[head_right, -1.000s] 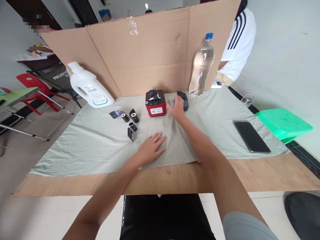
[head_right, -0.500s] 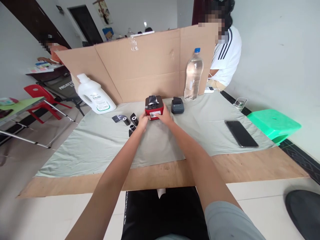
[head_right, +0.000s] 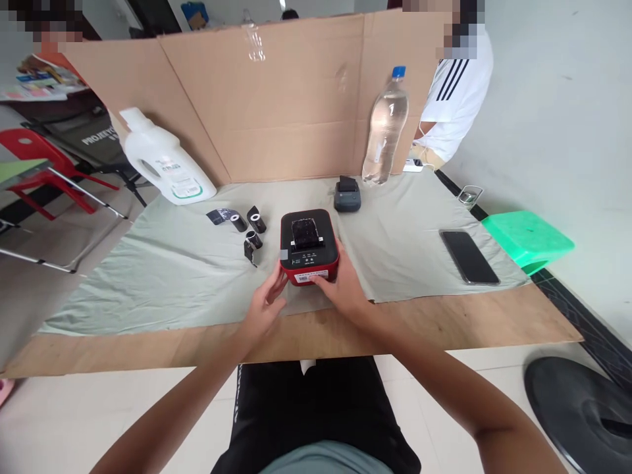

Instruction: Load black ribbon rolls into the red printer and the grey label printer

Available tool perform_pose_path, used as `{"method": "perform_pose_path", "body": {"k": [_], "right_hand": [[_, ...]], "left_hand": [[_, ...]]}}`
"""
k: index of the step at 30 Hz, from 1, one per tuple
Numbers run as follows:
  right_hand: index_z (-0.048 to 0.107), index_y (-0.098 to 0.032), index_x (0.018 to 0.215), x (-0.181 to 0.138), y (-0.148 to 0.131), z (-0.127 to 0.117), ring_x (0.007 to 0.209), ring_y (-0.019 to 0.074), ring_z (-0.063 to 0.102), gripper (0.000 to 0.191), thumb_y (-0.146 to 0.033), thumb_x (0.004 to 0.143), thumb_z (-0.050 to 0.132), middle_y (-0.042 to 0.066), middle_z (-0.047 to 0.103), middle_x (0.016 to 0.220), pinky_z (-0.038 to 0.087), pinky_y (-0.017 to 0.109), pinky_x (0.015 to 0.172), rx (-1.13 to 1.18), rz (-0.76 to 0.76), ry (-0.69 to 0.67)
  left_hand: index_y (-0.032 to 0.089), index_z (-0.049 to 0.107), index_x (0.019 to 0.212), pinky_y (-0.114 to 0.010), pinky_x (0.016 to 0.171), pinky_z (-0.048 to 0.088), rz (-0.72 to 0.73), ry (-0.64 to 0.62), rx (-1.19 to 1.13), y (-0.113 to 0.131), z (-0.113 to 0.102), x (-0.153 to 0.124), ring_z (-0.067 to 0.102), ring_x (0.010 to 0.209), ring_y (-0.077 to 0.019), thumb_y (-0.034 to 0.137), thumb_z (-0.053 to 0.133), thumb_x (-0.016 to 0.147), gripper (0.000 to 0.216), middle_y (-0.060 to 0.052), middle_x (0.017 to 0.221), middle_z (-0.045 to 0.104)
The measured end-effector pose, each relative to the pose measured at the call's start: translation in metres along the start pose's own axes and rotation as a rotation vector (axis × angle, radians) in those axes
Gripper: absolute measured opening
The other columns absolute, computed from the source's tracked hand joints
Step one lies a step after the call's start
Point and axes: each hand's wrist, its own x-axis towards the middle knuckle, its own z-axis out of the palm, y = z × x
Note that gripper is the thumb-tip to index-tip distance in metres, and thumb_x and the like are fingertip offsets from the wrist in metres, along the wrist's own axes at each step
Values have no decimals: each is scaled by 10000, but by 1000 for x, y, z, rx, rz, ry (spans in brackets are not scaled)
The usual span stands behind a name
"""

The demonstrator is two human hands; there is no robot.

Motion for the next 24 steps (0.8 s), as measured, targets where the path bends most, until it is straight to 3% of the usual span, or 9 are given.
{"method": "perform_pose_path", "body": {"k": [4,9,12,15,18,24], "right_hand": [[335,-318,1623,-21,3,1,1529,326,461,910,-382,856,822,112,485,1633,385,597,1279,-2,30,3],[300,-310,1645,-23,3,0,1560,341,418,949,-401,856,819,121,441,1663,360,620,1294,-55,29,-8],[278,-318,1658,-23,-2,-4,1541,362,439,983,-404,845,825,131,453,1648,390,640,1267,-96,6,-21],[262,-319,1665,-24,-4,-8,1535,376,441,990,-422,851,816,141,445,1647,412,655,1244,-140,-31,-18],[283,-307,1654,-23,-4,-12,1546,370,424,925,-450,886,779,155,439,1646,400,653,1251,-167,-87,-14],[417,-327,1586,-13,-6,-26,1553,336,417,617,-418,1004,599,107,407,1688,397,630,1255,-214,-160,-68]], "left_hand": [[276,199,1707,-452,1343,333,-26,-5,25,-4,5,-16,376,1597,-235,52,459,860,914,-10,1749,307],[270,249,1695,-448,1305,412,-13,3,114,1,-1,-16,417,1578,-238,74,439,897,844,-31,1732,359],[291,345,1661,-475,1278,450,116,61,336,13,-8,-10,448,1555,-261,125,480,944,748,-39,1693,436],[279,498,1561,-512,1228,487,279,82,545,20,-11,-2,533,1453,-273,125,494,946,634,-56,1514,631],[254,563,1477,-478,1159,537,338,117,594,19,-9,2,601,1341,-254,119,480,954,547,-73,1398,685],[248,570,1454,-428,1124,551,349,200,609,14,-5,4,625,1324,-236,126,457,965,517,-86,1421,654]]}}
